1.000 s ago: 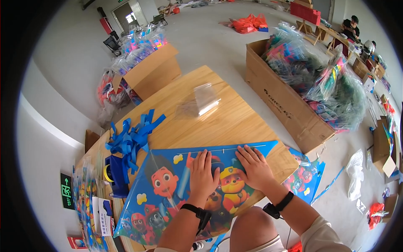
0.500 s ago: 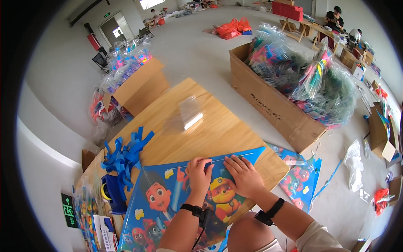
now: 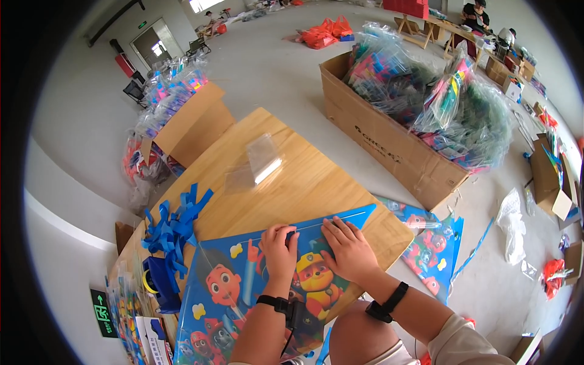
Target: Assembling a kite by attaching rods and string to a printed kite skin.
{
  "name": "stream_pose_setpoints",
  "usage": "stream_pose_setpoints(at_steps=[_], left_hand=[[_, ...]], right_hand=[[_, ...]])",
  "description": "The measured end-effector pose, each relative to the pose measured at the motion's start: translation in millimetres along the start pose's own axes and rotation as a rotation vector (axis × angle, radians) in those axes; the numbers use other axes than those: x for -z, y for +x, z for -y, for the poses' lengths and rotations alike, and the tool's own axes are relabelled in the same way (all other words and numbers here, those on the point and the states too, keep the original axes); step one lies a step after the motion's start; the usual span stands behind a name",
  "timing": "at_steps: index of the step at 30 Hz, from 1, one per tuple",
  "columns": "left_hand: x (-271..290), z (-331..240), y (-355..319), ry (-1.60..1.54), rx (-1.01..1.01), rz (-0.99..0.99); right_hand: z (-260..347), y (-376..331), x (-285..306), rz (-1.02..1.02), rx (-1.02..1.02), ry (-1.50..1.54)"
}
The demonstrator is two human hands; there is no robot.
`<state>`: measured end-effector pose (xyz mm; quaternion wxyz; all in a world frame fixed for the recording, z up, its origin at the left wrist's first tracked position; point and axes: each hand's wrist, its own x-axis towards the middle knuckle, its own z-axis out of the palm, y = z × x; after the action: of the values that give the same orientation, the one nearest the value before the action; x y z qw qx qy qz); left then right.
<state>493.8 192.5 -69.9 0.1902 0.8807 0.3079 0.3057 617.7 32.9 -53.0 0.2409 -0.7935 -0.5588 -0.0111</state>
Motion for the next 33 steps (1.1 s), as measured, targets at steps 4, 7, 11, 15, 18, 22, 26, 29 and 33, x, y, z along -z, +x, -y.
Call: stream_pose_setpoints(at_steps=[4, 7, 11, 15, 18, 22, 26, 29, 33], left_hand=[[0, 0, 0, 0.004, 0.003, -0.007], [2, -1, 0, -0.003, 0.002, 0.004], [3, -1, 0, 0.000, 0.005, 0.025], [3, -1, 3, -0.029, 0.010, -0.006], [19, 2, 3, -0.028, -0.009, -0.014], [40, 28, -21, 0.202, 0.034, 0.005], [45, 35, -35, 0.405, -0.009, 0.060], [44, 32, -36, 0.405, 0.057, 0.081], [45, 32, -37, 0.390, 0.073, 0.091]], right_hand=[[0, 0, 1, -0.002, 0.022, 0.020], [0, 0, 2, 0.000, 0.025, 0.024], [1, 0, 2, -0.001, 0.022, 0.031], [-1, 0, 1, 0.007, 0.011, 0.035], [1, 1, 3, -0.003, 0.017, 0.022], [2, 4, 5, -0.020, 0.019, 0.028], [1, 2, 5, -0.022, 0.008, 0.037], [4, 4, 7, -0.016, 0.016, 0.025], [5, 3, 7, -0.008, 0.010, 0.025]])
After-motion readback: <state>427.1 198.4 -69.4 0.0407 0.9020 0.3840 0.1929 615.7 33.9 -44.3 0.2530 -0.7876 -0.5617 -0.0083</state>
